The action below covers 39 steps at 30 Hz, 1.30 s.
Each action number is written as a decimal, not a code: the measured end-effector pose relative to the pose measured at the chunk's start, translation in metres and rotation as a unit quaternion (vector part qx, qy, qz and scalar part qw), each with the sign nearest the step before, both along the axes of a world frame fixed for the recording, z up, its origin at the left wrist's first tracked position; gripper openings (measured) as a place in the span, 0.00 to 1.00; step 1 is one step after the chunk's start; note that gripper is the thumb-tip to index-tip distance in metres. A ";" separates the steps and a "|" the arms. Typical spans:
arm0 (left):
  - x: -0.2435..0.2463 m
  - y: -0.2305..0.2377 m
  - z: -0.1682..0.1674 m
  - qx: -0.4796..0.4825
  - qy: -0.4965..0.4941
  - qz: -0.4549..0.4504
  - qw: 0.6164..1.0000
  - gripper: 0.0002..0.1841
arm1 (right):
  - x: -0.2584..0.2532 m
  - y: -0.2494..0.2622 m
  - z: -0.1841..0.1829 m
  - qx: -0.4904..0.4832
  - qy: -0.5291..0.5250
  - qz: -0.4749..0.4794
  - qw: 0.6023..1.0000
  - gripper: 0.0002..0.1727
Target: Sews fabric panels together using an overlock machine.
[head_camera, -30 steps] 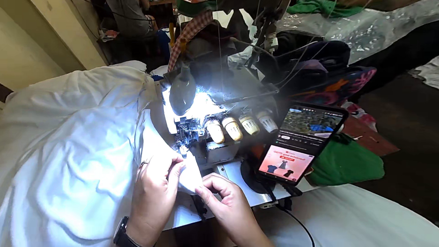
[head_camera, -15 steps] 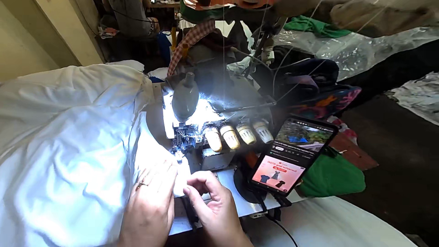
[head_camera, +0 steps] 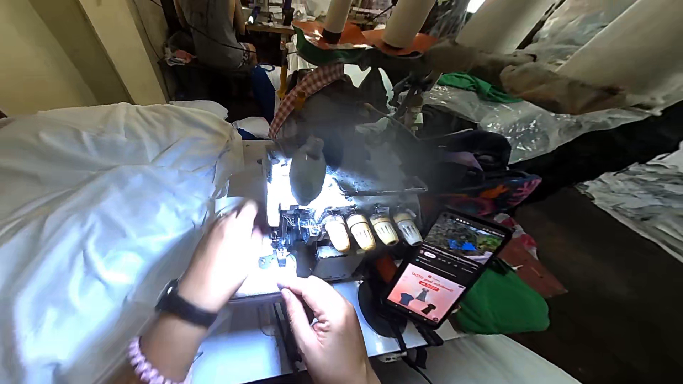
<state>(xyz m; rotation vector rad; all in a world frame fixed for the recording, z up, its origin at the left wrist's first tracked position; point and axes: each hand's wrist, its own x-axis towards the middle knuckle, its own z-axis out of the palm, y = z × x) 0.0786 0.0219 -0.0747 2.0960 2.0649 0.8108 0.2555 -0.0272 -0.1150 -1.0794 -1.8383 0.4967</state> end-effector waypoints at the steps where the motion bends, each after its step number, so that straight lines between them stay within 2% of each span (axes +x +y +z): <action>1: -0.001 0.009 0.002 0.003 -0.009 0.014 1.000 0.09 | 0.000 -0.002 0.000 -0.006 0.001 0.003 1.000 0.10; 4: -0.007 0.021 -0.003 0.026 -0.077 0.039 0.996 0.11 | 0.001 -0.007 0.000 -0.016 0.002 0.006 1.000 0.10; 6: -0.013 0.013 -0.011 0.058 -0.168 0.048 0.983 0.09 | 0.002 -0.008 0.002 -0.018 0.006 0.007 1.000 0.10; 8: -0.017 -0.004 -0.022 0.151 -0.265 0.051 0.951 0.10 | 0.003 -0.006 0.006 -0.011 0.010 0.010 1.000 0.10; 11: -0.008 -0.045 -0.034 0.271 -0.294 0.044 0.916 0.08 | -0.002 -0.003 0.010 0.007 0.028 0.027 0.999 0.11; 13: 0.009 -0.074 -0.041 0.293 -0.302 0.019 0.907 0.05 | -0.006 -0.001 0.009 0.028 0.041 0.059 0.997 0.13; 16: 0.026 -0.106 -0.051 0.263 -0.235 -0.064 0.933 0.02 | -0.004 0.001 0.003 0.051 0.046 0.147 0.987 0.14; 19: 0.022 -0.116 -0.047 0.282 -0.074 -0.179 0.940 0.02 | 0.016 0.005 -0.005 0.050 0.019 0.152 0.987 0.13; 21: 0.015 -0.118 -0.037 0.288 0.064 -0.276 0.915 0.05 | 0.037 0.006 -0.009 0.054 -0.035 0.091 0.994 0.13; 23: 0.011 -0.117 -0.033 0.286 0.165 -0.374 0.867 0.11 | 0.056 0.003 -0.008 0.043 -0.114 0.062 0.991 0.13; 24: 0.009 -0.118 -0.033 0.272 0.203 -0.405 0.849 0.12 | 0.062 -0.001 -0.003 0.026 -0.154 0.079 0.985 0.11; 26: 0.006 -0.121 -0.035 0.242 0.259 -0.440 0.825 0.14 | 0.069 -0.011 0.016 -0.035 -0.188 0.176 0.966 0.08; 28: 0.005 -0.125 -0.037 0.226 0.253 -0.465 0.818 0.14 | 0.067 -0.020 0.035 -0.078 -0.154 0.255 0.951 0.10; 32: 0.006 -0.128 -0.036 0.190 0.121 -0.491 0.841 0.10 | 0.049 -0.032 0.052 -0.087 -0.086 0.339 0.933 0.12; 39: 0.008 -0.128 -0.029 0.133 0.063 -0.492 0.858 0.09 | 0.038 -0.043 0.043 -0.075 -0.101 0.340 0.932 0.07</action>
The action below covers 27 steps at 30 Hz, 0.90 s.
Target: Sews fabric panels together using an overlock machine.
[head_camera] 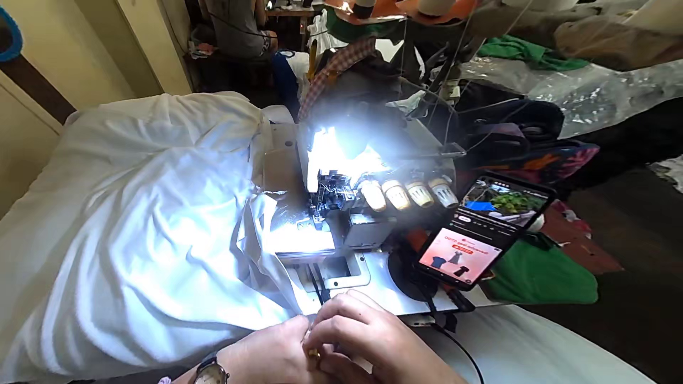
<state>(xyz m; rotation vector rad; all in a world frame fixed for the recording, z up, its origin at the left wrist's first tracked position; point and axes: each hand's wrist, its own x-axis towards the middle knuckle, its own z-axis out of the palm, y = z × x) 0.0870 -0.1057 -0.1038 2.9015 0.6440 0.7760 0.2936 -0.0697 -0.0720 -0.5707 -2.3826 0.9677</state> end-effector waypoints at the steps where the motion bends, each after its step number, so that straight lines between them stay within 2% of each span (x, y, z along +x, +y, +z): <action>1: 0.002 -0.003 0.004 -0.012 0.013 0.025 1.000 0.09 | -0.001 -0.001 -0.001 0.011 0.003 -0.005 1.000 0.07; 3: 0.007 -0.008 0.009 -0.012 0.045 0.076 0.996 0.09 | -0.001 -0.003 -0.002 0.032 0.012 -0.013 0.999 0.07; 7: 0.001 -0.006 -0.004 0.056 0.093 0.037 0.993 0.09 | -0.003 -0.004 -0.006 0.064 0.022 -0.016 0.998 0.07; 9: 0.006 -0.010 0.010 0.017 0.109 0.080 0.991 0.09 | -0.004 -0.003 -0.007 0.068 0.030 -0.021 0.997 0.06; 11: 0.010 -0.013 0.016 -0.041 0.087 0.115 0.989 0.08 | -0.005 -0.003 -0.006 0.083 0.027 -0.031 0.996 0.06; 14: 0.011 -0.014 0.016 -0.047 0.054 0.101 0.992 0.08 | -0.007 -0.004 -0.004 0.122 0.015 -0.034 0.992 0.07; 16: 0.003 -0.012 0.013 -0.043 0.063 0.066 0.995 0.08 | -0.008 -0.002 -0.007 0.108 0.041 -0.039 0.993 0.08; 18: -0.007 -0.003 0.019 -0.034 0.025 0.106 0.993 0.09 | -0.008 0.001 -0.017 0.071 0.089 -0.071 0.991 0.08; 20: -0.030 0.013 0.032 -0.059 -0.009 0.212 0.975 0.08 | -0.007 0.002 -0.032 0.062 0.057 -0.134 0.987 0.13; 22: -0.059 0.043 0.032 -0.084 -0.036 0.328 0.940 0.14 | -0.009 -0.003 -0.049 0.038 -0.044 -0.168 0.984 0.22; 23: -0.070 0.060 0.025 -0.108 -0.033 0.378 0.919 0.19 | -0.014 -0.007 -0.059 0.030 -0.082 -0.174 0.981 0.23; 25: -0.082 0.088 0.005 -0.219 -0.039 0.422 0.879 0.33 | -0.024 -0.014 -0.082 0.068 -0.102 -0.202 0.972 0.13; 27: -0.078 0.100 -0.008 -0.291 -0.073 0.434 0.850 0.38 | -0.030 -0.014 -0.087 0.081 -0.073 -0.232 0.967 0.06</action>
